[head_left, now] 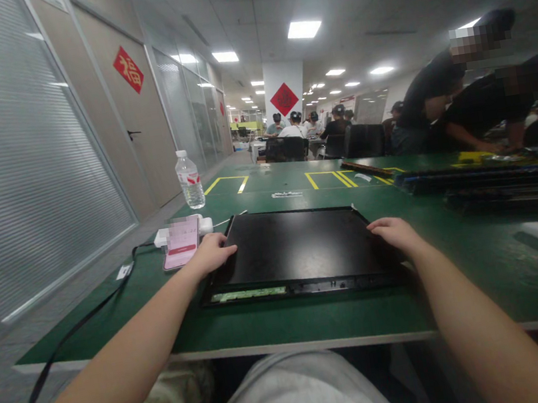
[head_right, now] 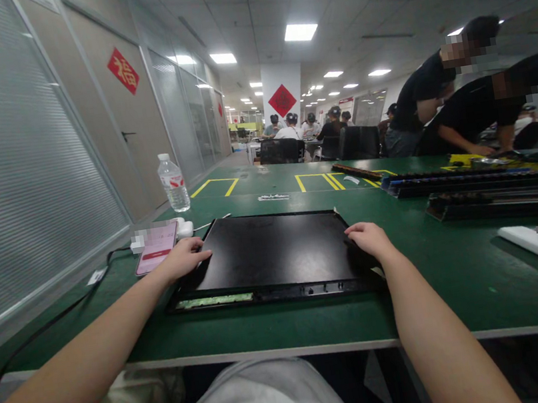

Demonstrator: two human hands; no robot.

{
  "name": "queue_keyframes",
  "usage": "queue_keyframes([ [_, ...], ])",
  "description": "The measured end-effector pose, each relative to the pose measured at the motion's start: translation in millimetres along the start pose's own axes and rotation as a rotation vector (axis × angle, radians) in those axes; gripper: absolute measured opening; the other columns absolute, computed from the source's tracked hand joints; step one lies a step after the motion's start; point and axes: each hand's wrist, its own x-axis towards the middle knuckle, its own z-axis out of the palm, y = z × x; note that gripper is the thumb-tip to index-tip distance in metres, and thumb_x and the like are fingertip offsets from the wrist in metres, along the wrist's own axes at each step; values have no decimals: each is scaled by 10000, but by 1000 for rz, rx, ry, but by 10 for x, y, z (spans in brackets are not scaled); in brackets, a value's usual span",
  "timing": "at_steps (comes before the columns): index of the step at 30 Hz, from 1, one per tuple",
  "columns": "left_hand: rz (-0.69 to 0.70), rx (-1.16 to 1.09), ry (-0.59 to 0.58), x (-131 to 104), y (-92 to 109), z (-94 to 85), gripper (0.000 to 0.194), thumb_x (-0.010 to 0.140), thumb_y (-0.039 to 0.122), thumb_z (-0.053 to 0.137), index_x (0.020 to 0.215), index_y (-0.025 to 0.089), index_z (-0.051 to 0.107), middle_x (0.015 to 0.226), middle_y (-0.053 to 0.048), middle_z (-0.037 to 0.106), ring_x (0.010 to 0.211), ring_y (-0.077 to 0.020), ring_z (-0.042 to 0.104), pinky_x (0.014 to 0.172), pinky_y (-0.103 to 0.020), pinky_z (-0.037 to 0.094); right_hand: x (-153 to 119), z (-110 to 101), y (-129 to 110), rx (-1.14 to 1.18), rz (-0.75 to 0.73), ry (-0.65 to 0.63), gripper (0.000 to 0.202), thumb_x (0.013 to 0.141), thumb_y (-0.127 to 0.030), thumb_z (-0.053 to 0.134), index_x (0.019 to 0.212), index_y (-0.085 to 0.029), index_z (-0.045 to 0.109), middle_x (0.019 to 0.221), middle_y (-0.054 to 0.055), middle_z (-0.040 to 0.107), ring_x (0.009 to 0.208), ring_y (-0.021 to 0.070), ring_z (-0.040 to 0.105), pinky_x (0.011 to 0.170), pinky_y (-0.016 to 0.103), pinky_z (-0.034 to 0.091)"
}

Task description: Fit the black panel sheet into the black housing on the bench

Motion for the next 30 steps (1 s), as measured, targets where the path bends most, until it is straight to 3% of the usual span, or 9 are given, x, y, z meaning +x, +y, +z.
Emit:
queue_keyframes([
  [22,-32,152,-17,16,18,3,204,714,353,665,769,164,716,1039,-140,695,979,-286,657,864,-338,513,31,-10,22,-3,-3,5,212,736,-166,610,816,-230,795,927,39,770,860,212,670,778,297,465],
  [30,-22,159,-61,-13,85,-51,164,707,351,669,674,190,667,923,-114,717,910,-288,682,776,-323,516,20,-27,20,-12,9,3,209,735,-180,613,821,-230,798,965,50,769,902,222,671,805,306,472],
])
